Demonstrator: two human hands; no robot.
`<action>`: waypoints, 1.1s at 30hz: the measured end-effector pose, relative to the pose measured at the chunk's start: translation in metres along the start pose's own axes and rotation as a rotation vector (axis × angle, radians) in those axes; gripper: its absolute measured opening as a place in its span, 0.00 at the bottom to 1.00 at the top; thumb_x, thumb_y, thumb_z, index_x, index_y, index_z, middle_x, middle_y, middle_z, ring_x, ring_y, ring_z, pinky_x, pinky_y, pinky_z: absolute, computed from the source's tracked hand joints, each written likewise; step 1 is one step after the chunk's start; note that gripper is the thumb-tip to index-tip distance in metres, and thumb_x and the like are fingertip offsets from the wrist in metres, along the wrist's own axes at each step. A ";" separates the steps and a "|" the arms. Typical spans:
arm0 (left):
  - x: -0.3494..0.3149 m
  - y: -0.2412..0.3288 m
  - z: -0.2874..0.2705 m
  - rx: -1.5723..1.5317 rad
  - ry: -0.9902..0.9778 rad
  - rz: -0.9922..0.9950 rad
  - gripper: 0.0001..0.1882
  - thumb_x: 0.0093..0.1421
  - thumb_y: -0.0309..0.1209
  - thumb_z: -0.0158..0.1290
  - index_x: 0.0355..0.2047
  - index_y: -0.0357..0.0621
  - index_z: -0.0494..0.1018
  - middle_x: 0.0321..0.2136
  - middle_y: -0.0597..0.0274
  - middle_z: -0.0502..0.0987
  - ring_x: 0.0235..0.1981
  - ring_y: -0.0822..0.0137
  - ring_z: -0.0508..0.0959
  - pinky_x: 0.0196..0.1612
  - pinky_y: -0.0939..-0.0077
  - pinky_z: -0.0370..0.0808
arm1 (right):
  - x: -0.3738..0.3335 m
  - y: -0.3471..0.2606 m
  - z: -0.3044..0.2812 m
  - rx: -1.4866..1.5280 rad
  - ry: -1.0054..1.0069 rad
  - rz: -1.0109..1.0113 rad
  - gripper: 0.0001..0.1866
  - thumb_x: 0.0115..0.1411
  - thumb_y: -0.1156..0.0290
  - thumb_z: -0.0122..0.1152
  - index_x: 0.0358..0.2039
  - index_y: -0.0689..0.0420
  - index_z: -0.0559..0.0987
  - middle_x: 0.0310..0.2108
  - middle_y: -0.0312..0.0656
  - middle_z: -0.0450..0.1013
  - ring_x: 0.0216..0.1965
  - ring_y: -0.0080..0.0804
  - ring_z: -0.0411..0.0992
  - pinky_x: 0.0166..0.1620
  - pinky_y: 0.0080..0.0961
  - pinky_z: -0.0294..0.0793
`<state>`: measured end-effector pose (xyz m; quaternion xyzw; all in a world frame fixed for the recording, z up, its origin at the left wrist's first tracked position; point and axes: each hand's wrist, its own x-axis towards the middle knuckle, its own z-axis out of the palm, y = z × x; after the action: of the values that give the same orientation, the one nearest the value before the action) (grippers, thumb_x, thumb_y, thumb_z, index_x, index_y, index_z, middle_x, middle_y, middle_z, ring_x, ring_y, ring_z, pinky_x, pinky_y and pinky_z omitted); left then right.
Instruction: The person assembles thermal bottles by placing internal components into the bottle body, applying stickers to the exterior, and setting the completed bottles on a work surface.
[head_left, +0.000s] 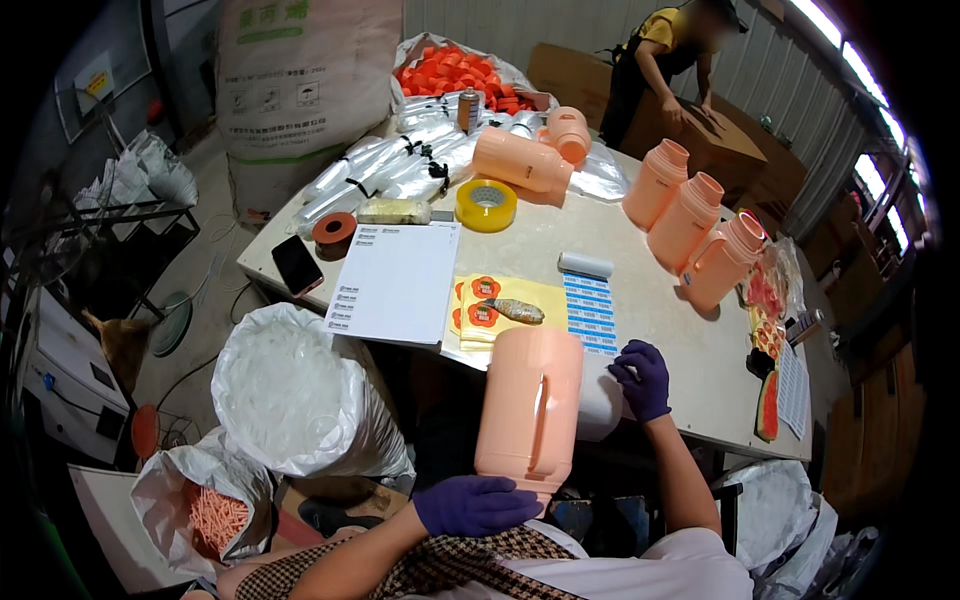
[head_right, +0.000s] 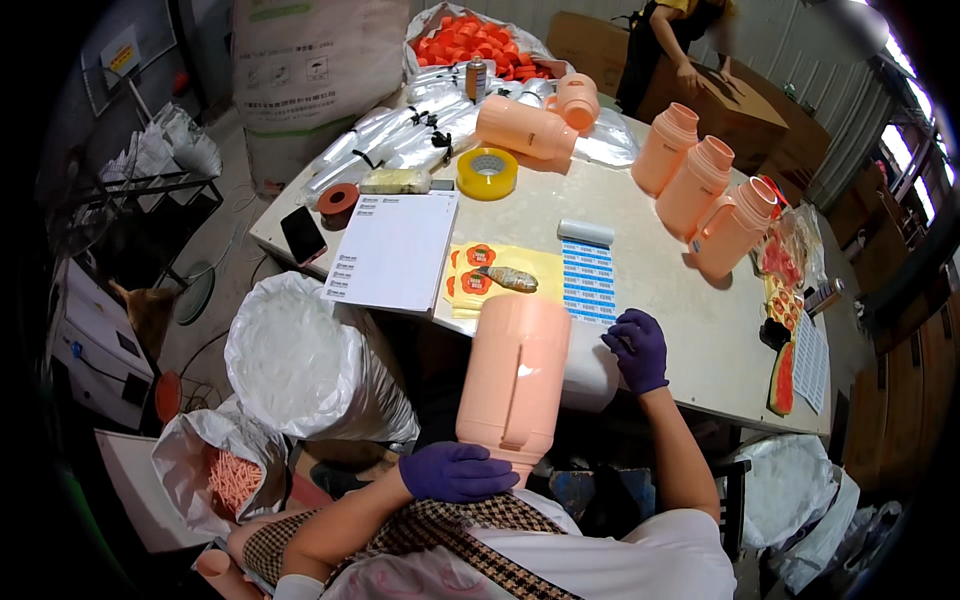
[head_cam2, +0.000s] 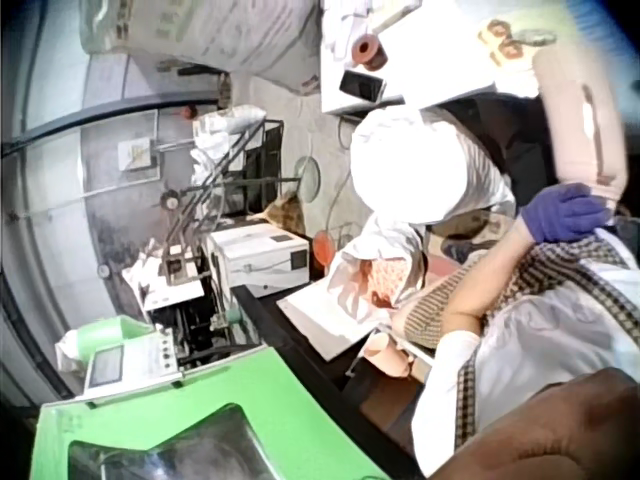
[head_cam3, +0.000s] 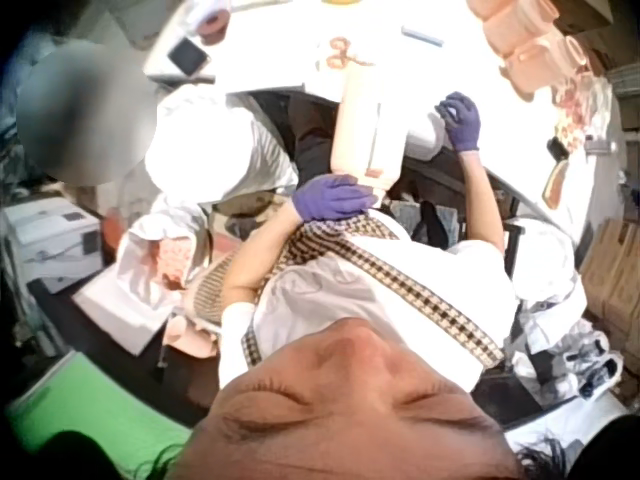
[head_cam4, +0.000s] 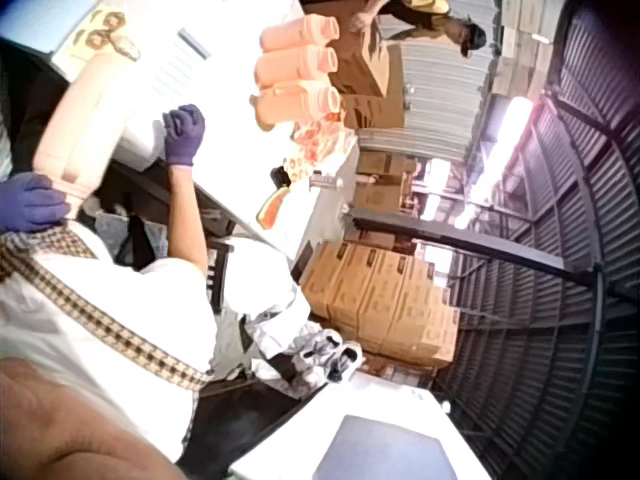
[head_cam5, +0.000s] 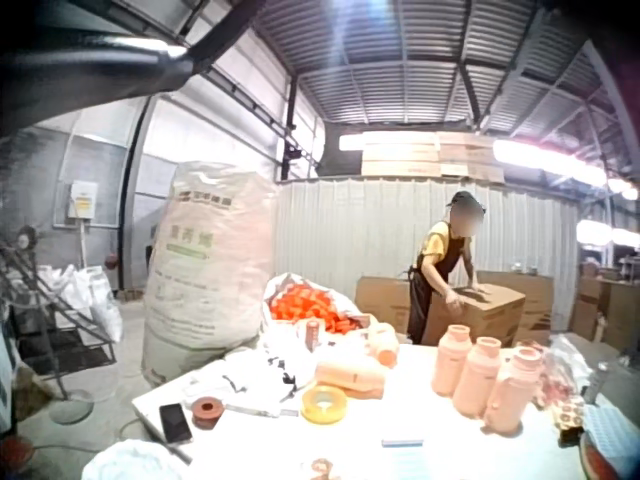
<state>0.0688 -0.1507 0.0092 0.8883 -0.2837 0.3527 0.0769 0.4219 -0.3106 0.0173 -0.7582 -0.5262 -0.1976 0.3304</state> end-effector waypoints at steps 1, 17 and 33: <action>-0.007 0.002 0.004 0.142 0.002 0.047 0.19 0.63 0.30 0.50 0.54 0.56 0.73 0.58 0.75 0.72 0.56 0.73 0.74 0.63 0.71 0.65 | 0.008 -0.014 -0.001 0.269 0.058 0.219 0.07 0.52 0.79 0.69 0.32 0.59 0.81 0.37 0.41 0.76 0.39 0.34 0.76 0.42 0.27 0.75; -0.017 0.008 0.002 0.007 -0.077 0.031 0.26 0.60 0.30 0.51 0.60 0.54 0.69 0.60 0.76 0.68 0.57 0.74 0.71 0.67 0.74 0.64 | 0.088 -0.121 -0.003 0.552 -0.484 0.359 0.11 0.56 0.67 0.69 0.37 0.59 0.81 0.37 0.39 0.74 0.36 0.27 0.72 0.41 0.27 0.74; -0.028 0.023 -0.191 0.155 0.596 -1.003 0.17 0.56 0.33 0.57 0.44 0.38 0.74 0.47 0.52 0.78 0.46 0.62 0.78 0.51 0.67 0.75 | 0.154 -0.082 0.140 -0.092 -0.633 0.158 0.28 0.56 0.52 0.63 0.55 0.51 0.76 0.45 0.51 0.75 0.49 0.48 0.74 0.53 0.39 0.73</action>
<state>-0.0717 -0.0933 0.1302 0.7796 0.2318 0.5274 0.2457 0.3959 -0.0899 0.0422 -0.8345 -0.5330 0.0508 0.1301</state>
